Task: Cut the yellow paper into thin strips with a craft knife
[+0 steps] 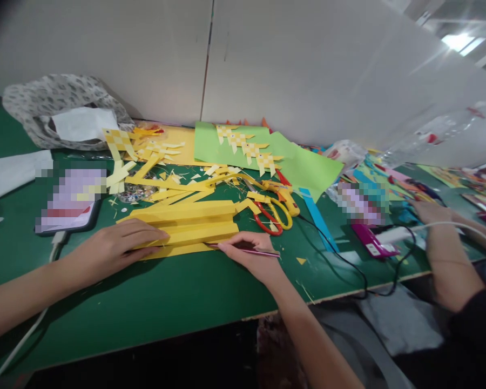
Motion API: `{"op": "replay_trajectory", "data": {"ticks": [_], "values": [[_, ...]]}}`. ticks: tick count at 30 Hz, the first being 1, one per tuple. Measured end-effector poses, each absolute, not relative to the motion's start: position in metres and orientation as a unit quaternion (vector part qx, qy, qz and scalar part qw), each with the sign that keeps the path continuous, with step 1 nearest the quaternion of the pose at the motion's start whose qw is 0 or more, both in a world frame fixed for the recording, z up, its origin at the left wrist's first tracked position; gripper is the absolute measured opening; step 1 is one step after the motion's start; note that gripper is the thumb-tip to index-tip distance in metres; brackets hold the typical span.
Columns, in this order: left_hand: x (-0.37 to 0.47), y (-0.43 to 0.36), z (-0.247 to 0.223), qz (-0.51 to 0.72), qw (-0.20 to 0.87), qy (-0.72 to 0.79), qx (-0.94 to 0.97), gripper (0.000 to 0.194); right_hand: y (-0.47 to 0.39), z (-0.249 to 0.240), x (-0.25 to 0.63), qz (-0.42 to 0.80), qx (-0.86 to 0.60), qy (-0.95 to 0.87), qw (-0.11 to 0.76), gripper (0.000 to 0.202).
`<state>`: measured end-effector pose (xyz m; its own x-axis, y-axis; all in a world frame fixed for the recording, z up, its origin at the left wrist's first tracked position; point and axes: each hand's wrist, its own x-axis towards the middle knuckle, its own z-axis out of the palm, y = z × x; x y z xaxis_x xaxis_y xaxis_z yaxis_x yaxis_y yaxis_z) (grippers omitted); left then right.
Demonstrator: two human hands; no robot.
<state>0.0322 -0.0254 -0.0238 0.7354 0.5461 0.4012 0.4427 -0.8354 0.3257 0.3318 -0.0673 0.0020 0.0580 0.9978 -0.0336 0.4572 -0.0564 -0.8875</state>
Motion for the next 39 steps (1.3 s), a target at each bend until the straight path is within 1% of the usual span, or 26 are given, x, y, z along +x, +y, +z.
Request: {"op": "replay_trajectory", "data": {"ticks": [4,8,13,17,20,25,28,30,31,34,39], "values": [[0.033,-0.026,-0.024,0.253,0.102,0.275,0.922,0.026,-0.070,0.003,0.332,0.356,-0.629,-0.578,0.378,0.019],[0.032,-0.027,-0.025,0.255,0.094,0.272,0.923,0.028,-0.070,0.006,0.307,0.381,-0.599,-0.586,0.391,0.017],[0.034,-0.028,-0.024,0.261,0.032,0.267,0.927,0.031,-0.068,0.004,0.285,0.424,-0.583,-0.577,0.383,0.017],[0.036,-0.027,-0.022,0.273,-0.013,0.244,0.930,0.028,-0.067,0.000,0.285,0.436,-0.587,-0.564,0.384,0.018],[0.035,-0.027,-0.018,0.303,-0.025,0.220,0.927,0.025,-0.067,-0.001,0.287,0.439,-0.585,-0.563,0.385,0.018],[0.034,-0.031,-0.008,0.358,0.010,0.217,0.908,0.016,-0.068,-0.002,0.286,0.434,-0.584,-0.566,0.388,0.019],[0.036,-0.033,-0.006,0.344,0.029,0.243,0.906,0.015,-0.069,0.000,0.285,0.430,-0.576,-0.578,0.385,0.018],[0.038,-0.032,-0.008,0.328,0.033,0.258,0.908,0.011,-0.069,0.000,0.284,0.429,-0.575,-0.585,0.379,0.018],[0.039,-0.031,-0.010,0.318,0.035,0.265,0.910,0.013,-0.069,0.000,0.284,0.428,-0.575,-0.587,0.376,0.017],[0.041,-0.028,-0.018,0.287,0.044,0.270,0.918,0.028,-0.068,-0.001,0.283,0.418,-0.577,-0.595,0.371,0.018],[0.041,-0.024,-0.023,0.245,0.090,0.269,0.927,0.028,-0.067,-0.001,0.284,0.410,-0.588,-0.593,0.367,0.017]]}}
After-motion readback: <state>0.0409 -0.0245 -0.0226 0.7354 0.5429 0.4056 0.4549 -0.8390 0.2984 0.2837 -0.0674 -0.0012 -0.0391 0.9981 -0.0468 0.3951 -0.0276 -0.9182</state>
